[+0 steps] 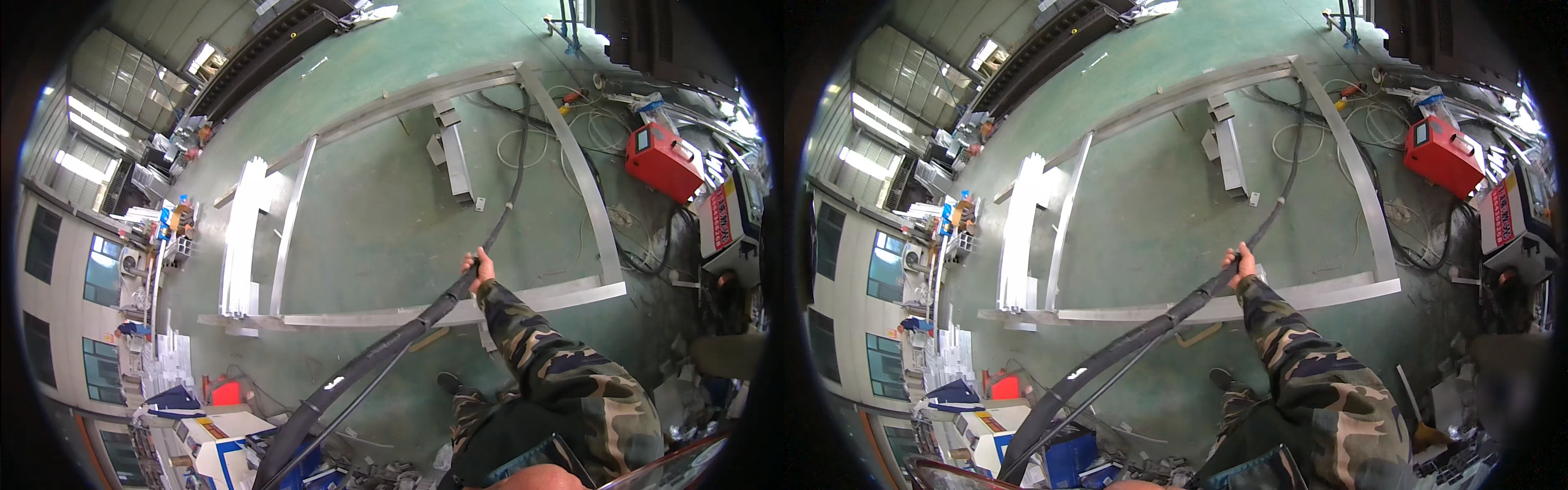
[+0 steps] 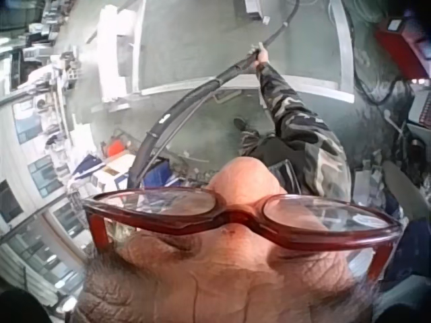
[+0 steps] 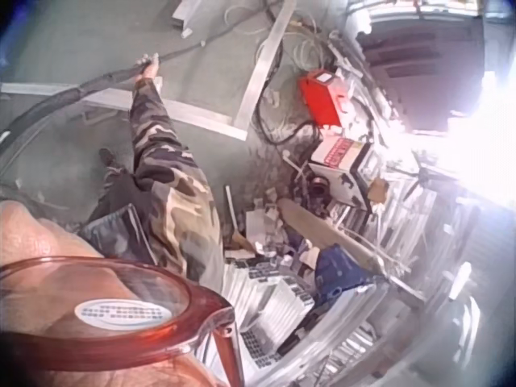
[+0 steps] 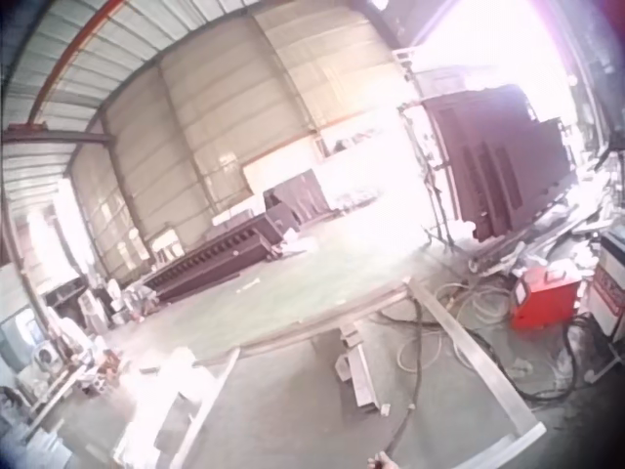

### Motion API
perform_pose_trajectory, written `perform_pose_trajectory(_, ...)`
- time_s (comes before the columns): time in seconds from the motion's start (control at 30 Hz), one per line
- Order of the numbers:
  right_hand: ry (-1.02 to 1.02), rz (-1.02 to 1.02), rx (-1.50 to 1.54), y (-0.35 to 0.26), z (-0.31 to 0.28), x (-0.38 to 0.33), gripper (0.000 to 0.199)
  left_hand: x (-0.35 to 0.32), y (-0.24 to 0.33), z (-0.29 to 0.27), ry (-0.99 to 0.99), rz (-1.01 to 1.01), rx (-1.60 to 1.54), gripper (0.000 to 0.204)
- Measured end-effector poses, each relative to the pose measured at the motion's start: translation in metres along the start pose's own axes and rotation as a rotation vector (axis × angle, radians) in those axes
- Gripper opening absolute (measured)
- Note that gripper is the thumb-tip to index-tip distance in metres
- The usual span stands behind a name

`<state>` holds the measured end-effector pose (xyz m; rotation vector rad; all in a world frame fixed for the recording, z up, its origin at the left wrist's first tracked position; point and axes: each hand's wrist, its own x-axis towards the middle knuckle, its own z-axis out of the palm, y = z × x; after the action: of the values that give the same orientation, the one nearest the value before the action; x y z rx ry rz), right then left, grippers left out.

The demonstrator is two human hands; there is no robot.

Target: The person sits on the floor and uses a handheld laser welding tool to join aluminum profiles into a rectangular frame. They adjust the tool, align the metal pieces, and weld the corners while wearing gloves.

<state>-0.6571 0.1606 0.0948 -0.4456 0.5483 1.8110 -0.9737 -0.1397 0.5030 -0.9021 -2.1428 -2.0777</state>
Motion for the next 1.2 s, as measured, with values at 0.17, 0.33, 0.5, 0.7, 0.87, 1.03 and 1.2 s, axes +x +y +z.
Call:
perform_pose_trajectory(0.17,0.413,-0.231,-0.167,-0.024,-0.07,-0.04,0.034,0.055,-0.048,-0.042,0.006,-0.015,0.017,0.072)
perform_pose_trajectory(0.33,0.35,-0.471,-0.425,-0.105,-0.153,-0.147,0.031,0.116,-0.109,-0.081,-0.011,-0.069,0.006,0.073)
perform_pose_trajectory(0.5,0.512,-0.891,-0.554,-0.14,-0.177,-0.296,0.029,0.168,-0.144,-0.109,-0.037,-0.081,0.015,0.075)
perform_pose_trajectory(0.7,0.736,-1.119,-0.367,-0.1,-0.192,-0.38,0.029,0.212,-0.168,-0.116,-0.055,-0.08,0.027,0.077)
perform_pose_trajectory(0.87,0.591,-0.867,-0.555,-0.062,-0.19,-0.326,0.013,0.234,-0.189,-0.115,-0.056,-0.085,0.027,0.078)
perform_pose_trajectory(1.03,0.511,-0.736,-0.598,-0.004,-0.123,-0.254,0.009,0.26,-0.202,-0.136,-0.065,-0.003,0.166,0.08)
perform_pose_trajectory(1.2,0.603,-0.712,-0.637,-0.02,-0.152,-0.171,0.009,0.297,-0.192,-0.148,-0.128,0.525,0.854,0.082)
